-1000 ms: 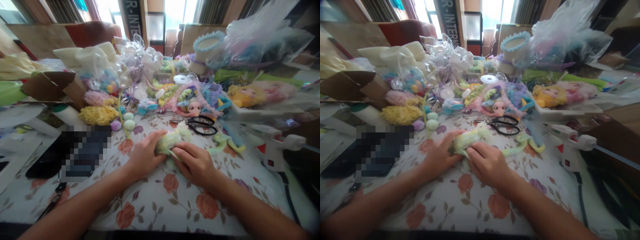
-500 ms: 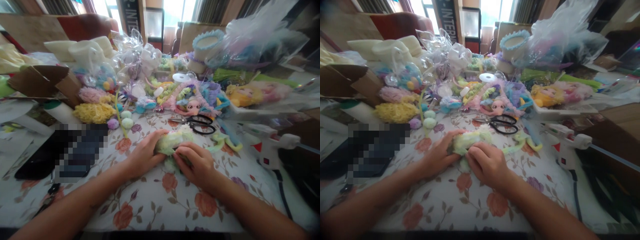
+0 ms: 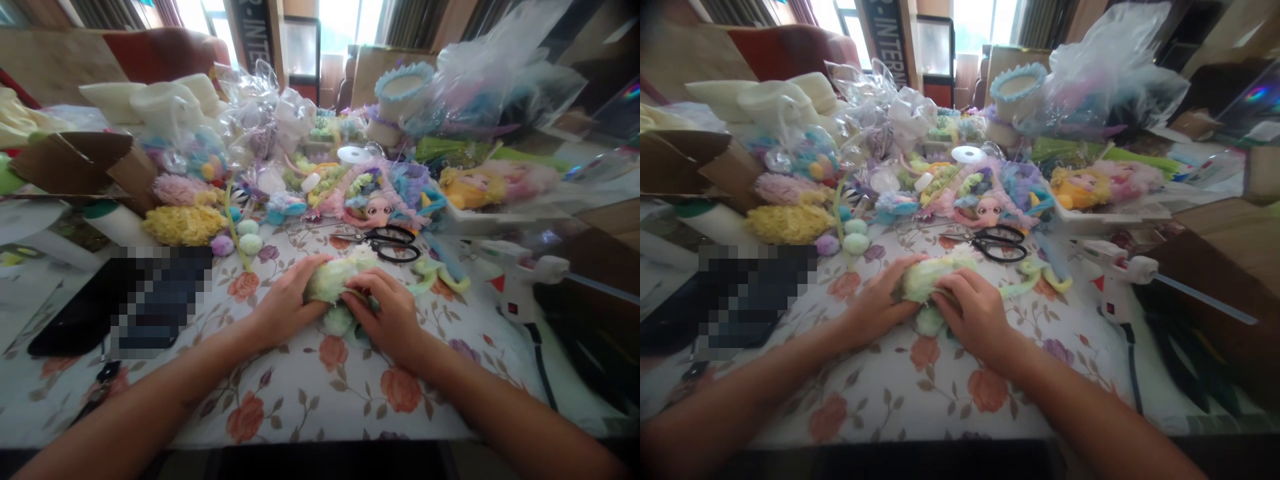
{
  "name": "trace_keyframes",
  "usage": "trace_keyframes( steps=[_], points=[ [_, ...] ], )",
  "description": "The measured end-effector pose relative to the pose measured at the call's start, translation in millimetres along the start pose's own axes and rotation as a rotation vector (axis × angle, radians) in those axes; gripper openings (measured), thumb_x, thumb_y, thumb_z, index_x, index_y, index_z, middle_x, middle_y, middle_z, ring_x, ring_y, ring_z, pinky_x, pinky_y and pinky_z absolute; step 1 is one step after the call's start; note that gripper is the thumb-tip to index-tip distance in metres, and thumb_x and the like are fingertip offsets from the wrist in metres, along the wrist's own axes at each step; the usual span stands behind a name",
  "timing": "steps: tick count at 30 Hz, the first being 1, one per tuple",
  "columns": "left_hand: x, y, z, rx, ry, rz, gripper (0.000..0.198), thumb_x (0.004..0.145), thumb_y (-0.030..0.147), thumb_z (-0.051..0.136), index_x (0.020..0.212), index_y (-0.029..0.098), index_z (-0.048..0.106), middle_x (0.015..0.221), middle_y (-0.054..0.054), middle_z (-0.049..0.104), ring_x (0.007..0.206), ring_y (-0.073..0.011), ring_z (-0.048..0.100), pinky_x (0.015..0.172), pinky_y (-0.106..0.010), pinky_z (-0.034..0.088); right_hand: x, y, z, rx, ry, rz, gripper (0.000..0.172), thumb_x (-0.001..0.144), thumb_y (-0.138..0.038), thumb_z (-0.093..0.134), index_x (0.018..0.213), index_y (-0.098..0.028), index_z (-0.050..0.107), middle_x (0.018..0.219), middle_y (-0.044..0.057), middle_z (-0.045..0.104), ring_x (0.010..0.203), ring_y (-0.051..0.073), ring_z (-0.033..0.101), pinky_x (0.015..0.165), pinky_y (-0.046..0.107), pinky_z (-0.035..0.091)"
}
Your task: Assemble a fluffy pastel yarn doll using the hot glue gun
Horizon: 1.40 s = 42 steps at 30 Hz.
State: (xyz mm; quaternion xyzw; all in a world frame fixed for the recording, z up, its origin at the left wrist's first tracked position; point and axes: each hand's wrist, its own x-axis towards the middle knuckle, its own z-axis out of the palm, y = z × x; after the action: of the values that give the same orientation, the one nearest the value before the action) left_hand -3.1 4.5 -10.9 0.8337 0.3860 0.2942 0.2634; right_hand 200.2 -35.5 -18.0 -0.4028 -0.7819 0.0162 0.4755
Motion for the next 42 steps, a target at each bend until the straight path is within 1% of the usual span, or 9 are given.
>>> trace_keyframes(
  steps=[9,12,17,21,25,28,30,37,42],
  points=[
    [0,3,5.5,-0.008,0.082,-0.061,0.058,0.074,0.021,0.07,0.13,0.02,0.054,0.13,-0.009,0.067,0.118,-0.0264,0.063,0.102,-0.038,0.051,1,-1,-1,-0.032,0.001,-0.05,0.006,0.093,-0.013,0.062,0.094,-0.019,0.061,0.081,0.003,0.063,0.074,0.014,0.06,0.068,0.025,0.051],
    [-2,2,7.1,0.035,0.144,-0.018,0.054,0.077,0.02,0.07,0.129,0.02,0.055,0.127,-0.009,0.068,0.116,-0.0254,0.065,0.1,-0.037,0.052,1,-1,0,-0.037,0.005,-0.072,0.006,0.093,-0.012,0.062,0.096,-0.018,0.062,0.083,0.004,0.065,0.076,0.015,0.061,0.069,0.025,0.052],
    [-3,-3,4.1,0.211,0.234,0.135,0.051,0.078,0.021,0.073,0.128,0.019,0.059,0.124,-0.011,0.069,0.119,-0.0284,0.063,0.103,-0.042,0.052,0,-1,1,-0.036,0.002,-0.034,0.005,0.093,-0.013,0.062,0.095,-0.017,0.064,0.082,0.003,0.064,0.073,0.013,0.061,0.067,0.024,0.05],
    [-2,-3,2.4,0.222,0.243,0.157,0.051,0.076,0.016,0.074,0.125,0.015,0.06,0.12,-0.013,0.068,0.113,-0.0278,0.065,0.1,-0.04,0.054,1,-1,1,0.007,-0.047,0.014,0.002,0.091,-0.017,0.065,0.092,-0.017,0.064,0.075,0.0,0.061,0.067,0.012,0.059,0.063,0.023,0.048],
    [-2,-3,4.2,0.192,0.234,0.182,0.046,0.08,0.017,0.071,0.124,0.014,0.06,0.121,-0.014,0.066,0.115,-0.0274,0.064,0.101,-0.04,0.054,1,-3,4,0.016,-0.07,0.022,0.011,0.088,-0.024,0.07,0.094,-0.016,0.063,0.083,0.004,0.066,0.075,0.016,0.063,0.067,0.027,0.05],
    [-2,-3,5.5,0.179,0.221,0.173,0.046,0.081,0.018,0.07,0.125,0.014,0.059,0.123,-0.013,0.066,0.117,-0.0283,0.064,0.101,-0.042,0.054,1,-5,7,-0.014,-0.05,0.015,0.008,0.089,-0.022,0.069,0.09,-0.017,0.064,0.081,0.004,0.067,0.075,0.017,0.063,0.067,0.028,0.051],
    [-2,-4,5.8,0.17,0.206,0.152,0.047,0.081,0.019,0.07,0.126,0.015,0.058,0.124,-0.013,0.066,0.119,-0.0287,0.063,0.102,-0.042,0.053,1,-6,8,-0.047,-0.032,-0.031,0.003,0.09,-0.017,0.066,0.088,-0.018,0.064,0.077,0.003,0.068,0.073,0.016,0.062,0.067,0.028,0.051],
    [-1,-4,4.4,0.157,0.129,0.091,0.057,0.08,0.013,0.065,0.135,0.02,0.054,0.131,-0.01,0.064,0.122,-0.0261,0.061,0.102,-0.038,0.052,4,-4,0,-0.229,-0.074,-0.352,0.016,0.092,-0.005,0.057,0.096,-0.016,0.068,0.078,0.003,0.071,0.067,0.015,0.06,0.063,0.028,0.052],
    [-2,2,3.0,0.117,0.245,0.098,0.049,0.077,0.014,0.067,0.124,0.02,0.061,0.121,-0.008,0.071,0.118,-0.0266,0.063,0.105,-0.042,0.049,9,-7,-11,-0.334,-0.087,-0.533,0.013,0.094,-0.008,0.057,0.099,-0.012,0.069,0.077,0.004,0.071,0.07,0.015,0.063,0.064,0.029,0.053]
  ],
)
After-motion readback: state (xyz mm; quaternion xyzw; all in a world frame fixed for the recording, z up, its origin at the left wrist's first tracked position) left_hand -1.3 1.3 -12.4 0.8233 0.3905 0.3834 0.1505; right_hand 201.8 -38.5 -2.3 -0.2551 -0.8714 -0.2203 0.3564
